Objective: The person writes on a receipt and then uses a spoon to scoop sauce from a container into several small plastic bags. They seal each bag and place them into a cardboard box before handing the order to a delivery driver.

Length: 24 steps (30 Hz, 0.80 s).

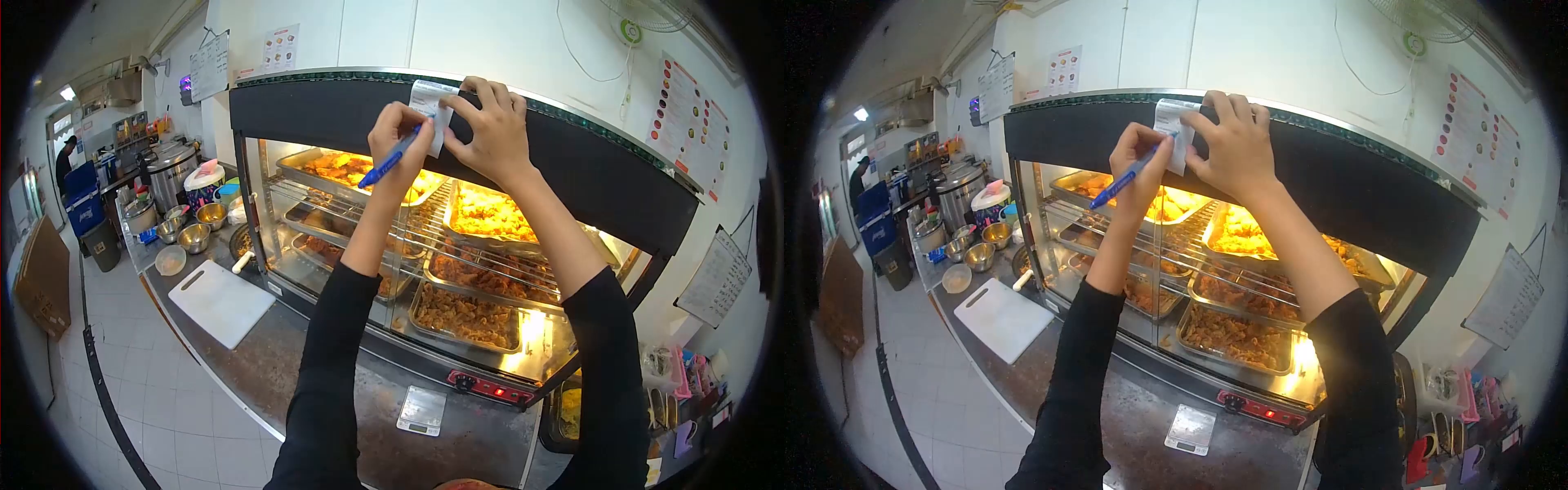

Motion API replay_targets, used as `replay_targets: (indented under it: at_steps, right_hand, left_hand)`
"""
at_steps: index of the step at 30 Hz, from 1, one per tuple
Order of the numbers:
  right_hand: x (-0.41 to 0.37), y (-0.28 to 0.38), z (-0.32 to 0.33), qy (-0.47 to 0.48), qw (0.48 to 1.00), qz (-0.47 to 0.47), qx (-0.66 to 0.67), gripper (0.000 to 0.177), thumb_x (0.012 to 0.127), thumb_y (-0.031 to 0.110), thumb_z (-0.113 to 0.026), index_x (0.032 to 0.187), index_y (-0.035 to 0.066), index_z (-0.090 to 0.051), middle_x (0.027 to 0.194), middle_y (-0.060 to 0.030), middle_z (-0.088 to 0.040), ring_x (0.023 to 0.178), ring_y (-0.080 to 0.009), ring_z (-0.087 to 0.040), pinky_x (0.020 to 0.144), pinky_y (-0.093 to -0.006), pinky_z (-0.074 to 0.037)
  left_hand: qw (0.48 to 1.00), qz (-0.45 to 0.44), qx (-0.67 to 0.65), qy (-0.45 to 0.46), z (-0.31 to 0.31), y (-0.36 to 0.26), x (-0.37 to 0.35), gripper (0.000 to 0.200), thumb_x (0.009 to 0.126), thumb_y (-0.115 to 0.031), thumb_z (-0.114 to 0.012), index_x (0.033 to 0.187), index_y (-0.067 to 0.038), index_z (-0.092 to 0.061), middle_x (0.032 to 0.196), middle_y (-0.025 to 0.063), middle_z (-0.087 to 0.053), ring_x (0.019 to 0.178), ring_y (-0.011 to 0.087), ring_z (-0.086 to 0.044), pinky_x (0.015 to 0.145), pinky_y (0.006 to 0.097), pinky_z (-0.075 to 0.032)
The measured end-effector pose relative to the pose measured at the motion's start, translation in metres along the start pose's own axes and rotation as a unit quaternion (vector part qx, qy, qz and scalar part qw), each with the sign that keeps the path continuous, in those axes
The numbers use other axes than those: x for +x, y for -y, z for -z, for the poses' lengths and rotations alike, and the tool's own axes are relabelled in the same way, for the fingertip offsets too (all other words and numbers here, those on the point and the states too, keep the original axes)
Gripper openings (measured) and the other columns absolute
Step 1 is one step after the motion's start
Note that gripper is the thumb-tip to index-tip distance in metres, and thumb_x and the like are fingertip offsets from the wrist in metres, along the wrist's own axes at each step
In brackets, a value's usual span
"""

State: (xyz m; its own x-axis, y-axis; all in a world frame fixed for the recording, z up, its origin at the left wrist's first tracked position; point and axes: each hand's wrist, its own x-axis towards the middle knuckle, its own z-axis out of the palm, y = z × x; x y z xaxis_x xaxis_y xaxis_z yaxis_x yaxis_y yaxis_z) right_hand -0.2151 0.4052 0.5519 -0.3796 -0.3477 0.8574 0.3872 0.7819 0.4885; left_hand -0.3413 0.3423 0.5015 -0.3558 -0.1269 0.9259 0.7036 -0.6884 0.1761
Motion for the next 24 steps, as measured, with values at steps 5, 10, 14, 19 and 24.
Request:
replay_targets:
  at_steps: [5,10,14,19,24]
  right_hand:
    - [0.000,0.002,0.000,-0.012,1.000,0.002,0.011,0.032,0.061,0.026,-0.061,0.092,0.019,-0.059,0.097,-0.0034,-0.046,0.098,-0.0188,-0.042,0.083,-0.0370,-0.030]
    - [-0.002,0.004,-0.001,-0.011,1.000,-0.001,0.002,0.032,0.062,0.026,-0.061,0.093,0.020,-0.058,0.098,-0.0038,-0.046,0.099,-0.0189,-0.042,0.084,-0.0371,-0.029]
    - [-0.002,0.003,-0.002,-0.021,1.000,0.005,-0.010,0.033,0.063,0.026,-0.059,0.095,0.019,-0.057,0.099,-0.0038,-0.046,0.100,-0.0191,-0.042,0.086,-0.0370,-0.029]
    - [-0.003,0.004,-0.002,-0.019,1.000,-0.009,0.005,0.040,0.063,0.025,-0.058,0.101,0.016,-0.053,0.102,-0.0034,-0.048,0.100,-0.0194,-0.042,0.088,-0.0368,-0.029]
    - [-0.005,0.002,-0.003,-0.029,1.000,-0.007,0.004,0.045,0.063,0.022,-0.056,0.106,0.013,-0.050,0.105,-0.0030,-0.050,0.098,-0.0194,-0.044,0.090,-0.0358,-0.029]
  left_hand:
    - [0.998,0.040,-0.006,-0.042,0.008,0.006,-0.005,0.012,0.072,-0.002,-0.060,0.067,0.000,-0.049,0.064,0.0031,-0.050,0.057,0.0063,-0.048,0.051,0.0203,-0.038]
    - [0.997,0.058,-0.034,-0.025,0.020,0.004,-0.011,0.013,0.075,-0.003,-0.060,0.071,-0.001,-0.048,0.065,0.0000,-0.050,0.059,0.0028,-0.046,0.053,0.0180,-0.037]
    - [0.993,0.091,-0.061,-0.049,0.040,-0.024,-0.035,0.012,0.077,-0.002,-0.059,0.074,-0.002,-0.047,0.068,0.0002,-0.050,0.061,0.0035,-0.046,0.055,0.0176,-0.037]
    - [0.971,0.200,-0.121,-0.045,0.081,-0.078,-0.105,0.013,0.076,0.001,-0.058,0.078,-0.003,-0.046,0.072,0.0017,-0.048,0.063,0.0062,-0.046,0.060,0.0186,-0.039]
    - [0.947,0.287,-0.117,-0.086,0.114,-0.119,-0.190,0.014,0.075,0.003,-0.057,0.080,-0.004,-0.046,0.075,0.0041,-0.049,0.066,0.0089,-0.047,0.061,0.0209,-0.040]
